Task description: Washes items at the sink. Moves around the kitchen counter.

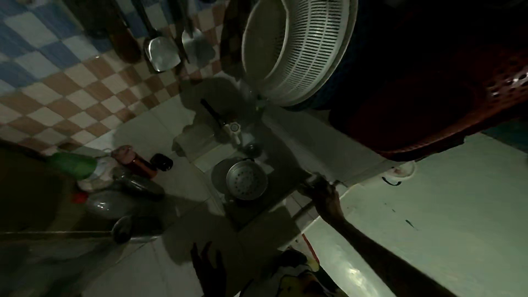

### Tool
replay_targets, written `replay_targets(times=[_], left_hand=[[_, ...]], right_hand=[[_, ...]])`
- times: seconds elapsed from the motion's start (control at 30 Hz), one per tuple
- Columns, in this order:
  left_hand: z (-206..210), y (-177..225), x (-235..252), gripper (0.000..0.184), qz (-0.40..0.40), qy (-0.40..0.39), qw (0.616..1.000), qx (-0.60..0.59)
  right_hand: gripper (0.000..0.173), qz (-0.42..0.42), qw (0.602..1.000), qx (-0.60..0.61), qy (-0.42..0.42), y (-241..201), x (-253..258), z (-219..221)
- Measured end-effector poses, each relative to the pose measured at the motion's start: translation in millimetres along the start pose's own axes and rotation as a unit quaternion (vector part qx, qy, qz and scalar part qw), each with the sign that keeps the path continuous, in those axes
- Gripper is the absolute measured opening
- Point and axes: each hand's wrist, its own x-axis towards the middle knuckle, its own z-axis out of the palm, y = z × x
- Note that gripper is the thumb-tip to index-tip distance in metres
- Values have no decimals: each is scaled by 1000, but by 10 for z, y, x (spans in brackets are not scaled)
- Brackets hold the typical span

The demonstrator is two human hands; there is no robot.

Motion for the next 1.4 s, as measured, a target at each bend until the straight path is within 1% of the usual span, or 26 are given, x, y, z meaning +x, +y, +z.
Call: replay_targets(times=[0.07,0.1,0.13,0.2,0.3,0.37,0.4,0.43,0.47,0.53,0.6,0.63,0.67,0.7,0.73,0.77,0.8,0.87,0.93,0.97,1.03,1.1,1.17,1.23,1.3,1.4], left_hand=[[79,-32,-6,43,-2,-8,1000,12],[110,-44,-16,42,1,-14,1000,17],[129,-32,-25,42,6,-23,1000,16],[149,20,-22,41,15,-39,999,10],[124,116,17,40,12,-40,999,3],[140,232,60,38,-4,-31,999,-7],[157,264,93,38,-10,-31,999,-5],[182,305,130,38,-9,-32,999,-1],[223,354,179,38,-5,-35,999,-1],[324,490,332,39,6,-47,999,-7],[432,704,548,41,24,-55,998,-15],[468,863,653,42,33,-59,997,-29],[480,1053,766,43,42,-62,996,-43],[468,1254,909,43,53,-62,995,-49],[457,1432,1081,43,61,-62,995,-51],[449,1589,1260,45,62,-63,994,-61],[464,1731,1443,47,67,-61,993,-73],[573,1917,1768,43,102,-29,989,-98],[677,2019,1983,43,106,-47,987,-114],[712,2066,2079,44,96,-68,986,-114],[755,2093,2191,49,91,-71,986,-119],[761,2050,2219,53,73,-63,988,-119],[773,1954,2222,55,70,-50,989,-121],[833,1830,2221,52,81,-34,989,-119],[832,1856,2257,43,49,-49,994,-90],[923,1930,2187,41,-2,-148,989,11]], right_hand=[[52,130,991,3,1,-135,74,40],[64,177,984,3,15,-158,134,97],[70,213,976,-3,34,-160,208,155],[73,257,964,-23,60,-197,381,238],[70,295,951,-60,76,-340,541,396],[81,303,949,-49,76,-395,671,474],[92,301,951,-31,68,-443,746,495],[95,286,956,-9,68,-486,827,517],[91,259,963,9,69,-510,928,544],[77,197,978,44,51,-543,1226,572],[50,154,981,121,-15,-634,1562,348],[40,141,966,212,-47,-657,1677,159],[36,145,932,323,-73,-663,1748,-36],[37,139,903,396,-87,-656,1763,-215],[37,119,903,403,-85,-645,1719,-380],[36,96,924,363,-69,-603,1651,-469],[35,75,949,302,-55,-537,1576,-505],[35,57,971,224,-59,-384,1389,-439],[35,79,970,214,-85,-281,1164,-342],[35,93,966,226,-87,-253,1110,-292],[34,92,962,241,-92,-272,1081,-187],[34,81,964,224,-116,-443,1097,-81],[35,82,959,210,-170,-746,1156,-14],[33,48,949,250,-188,-1029,1282,62],[32,6,943,286,-173,-1369,1523,20],[40,-52,940,323,-100,-1990,1775,-365]])
